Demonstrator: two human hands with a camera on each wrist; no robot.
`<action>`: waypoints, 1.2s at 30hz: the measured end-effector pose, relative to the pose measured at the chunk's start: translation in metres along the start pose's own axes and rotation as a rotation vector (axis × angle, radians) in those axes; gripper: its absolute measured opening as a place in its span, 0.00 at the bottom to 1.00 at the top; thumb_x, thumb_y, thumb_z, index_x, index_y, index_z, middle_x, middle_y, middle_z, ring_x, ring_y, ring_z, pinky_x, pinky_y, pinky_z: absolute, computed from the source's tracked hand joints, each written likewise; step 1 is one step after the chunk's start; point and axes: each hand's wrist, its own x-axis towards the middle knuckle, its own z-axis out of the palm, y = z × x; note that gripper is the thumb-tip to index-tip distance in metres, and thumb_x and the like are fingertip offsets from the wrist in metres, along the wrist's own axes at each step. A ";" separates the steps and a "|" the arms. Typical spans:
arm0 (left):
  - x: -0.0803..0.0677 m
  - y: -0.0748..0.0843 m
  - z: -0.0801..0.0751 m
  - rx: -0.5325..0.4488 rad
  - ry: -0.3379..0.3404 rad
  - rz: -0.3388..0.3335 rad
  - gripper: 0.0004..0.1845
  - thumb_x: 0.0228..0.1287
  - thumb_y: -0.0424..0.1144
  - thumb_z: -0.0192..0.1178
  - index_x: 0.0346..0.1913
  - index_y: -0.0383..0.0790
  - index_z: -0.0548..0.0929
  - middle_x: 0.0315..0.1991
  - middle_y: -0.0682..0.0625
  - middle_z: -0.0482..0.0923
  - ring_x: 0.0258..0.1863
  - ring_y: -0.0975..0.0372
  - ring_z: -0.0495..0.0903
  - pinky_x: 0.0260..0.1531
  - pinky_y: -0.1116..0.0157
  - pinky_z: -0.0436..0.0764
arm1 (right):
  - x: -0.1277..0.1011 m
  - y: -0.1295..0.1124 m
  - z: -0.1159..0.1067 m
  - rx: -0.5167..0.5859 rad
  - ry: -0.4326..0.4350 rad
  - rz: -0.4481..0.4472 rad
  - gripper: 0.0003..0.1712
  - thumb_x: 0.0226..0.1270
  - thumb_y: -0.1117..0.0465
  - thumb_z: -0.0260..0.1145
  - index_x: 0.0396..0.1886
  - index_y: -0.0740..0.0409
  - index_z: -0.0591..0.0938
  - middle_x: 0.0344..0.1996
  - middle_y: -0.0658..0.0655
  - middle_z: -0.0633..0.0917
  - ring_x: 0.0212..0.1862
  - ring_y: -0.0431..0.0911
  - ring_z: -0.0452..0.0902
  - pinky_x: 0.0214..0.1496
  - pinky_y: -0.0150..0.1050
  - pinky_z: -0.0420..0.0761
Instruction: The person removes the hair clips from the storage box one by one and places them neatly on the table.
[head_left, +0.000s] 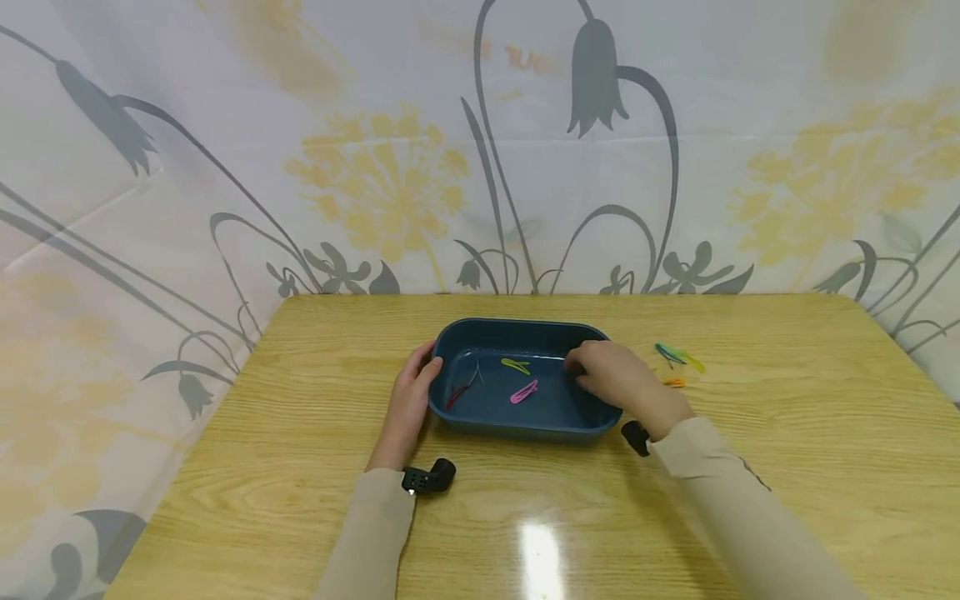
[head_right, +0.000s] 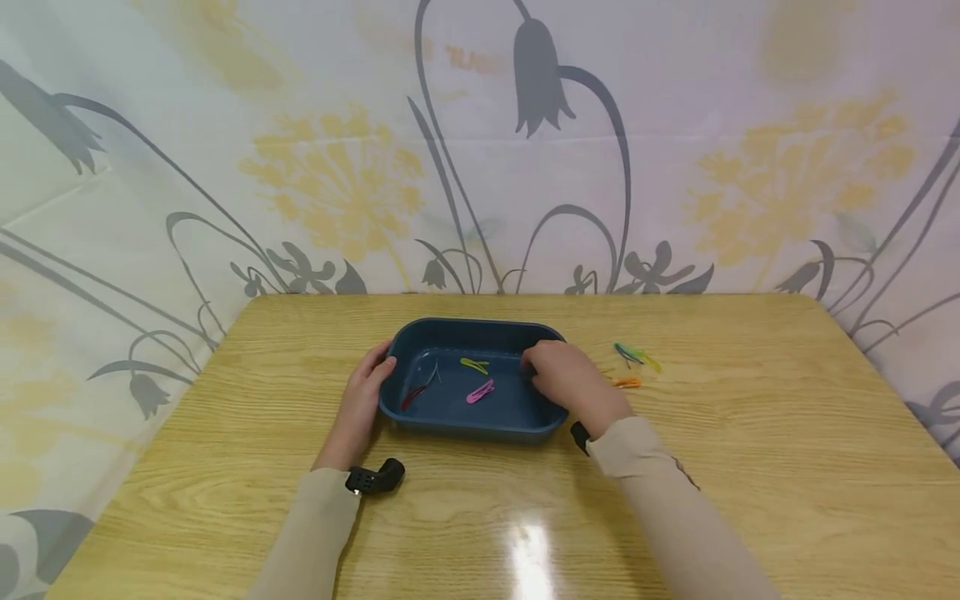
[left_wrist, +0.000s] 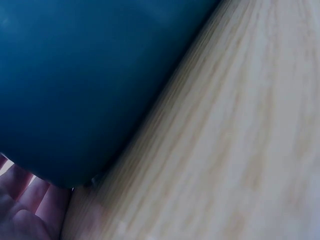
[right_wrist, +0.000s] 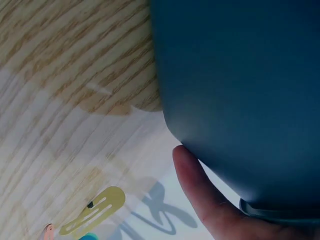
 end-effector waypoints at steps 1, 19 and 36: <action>0.000 0.000 0.000 0.003 0.003 -0.002 0.22 0.68 0.48 0.49 0.64 0.49 0.68 0.63 0.52 0.65 0.63 0.59 0.62 0.65 0.57 0.57 | 0.000 0.000 0.000 -0.011 0.009 0.000 0.09 0.58 0.68 0.63 0.39 0.60 0.84 0.36 0.56 0.84 0.41 0.50 0.79 0.44 0.44 0.78; 0.003 -0.003 -0.001 0.019 0.015 -0.007 0.21 0.68 0.49 0.49 0.62 0.53 0.69 0.62 0.55 0.67 0.63 0.61 0.63 0.65 0.58 0.58 | 0.000 -0.006 0.003 -0.054 0.038 0.011 0.05 0.59 0.66 0.63 0.29 0.56 0.84 0.27 0.52 0.83 0.29 0.44 0.76 0.35 0.40 0.79; 0.004 -0.005 0.000 0.013 0.011 -0.006 0.20 0.68 0.49 0.49 0.61 0.55 0.69 0.60 0.57 0.67 0.61 0.62 0.64 0.64 0.59 0.59 | 0.001 -0.003 0.010 0.001 0.074 0.038 0.04 0.60 0.60 0.65 0.25 0.51 0.81 0.23 0.48 0.79 0.25 0.41 0.70 0.30 0.37 0.74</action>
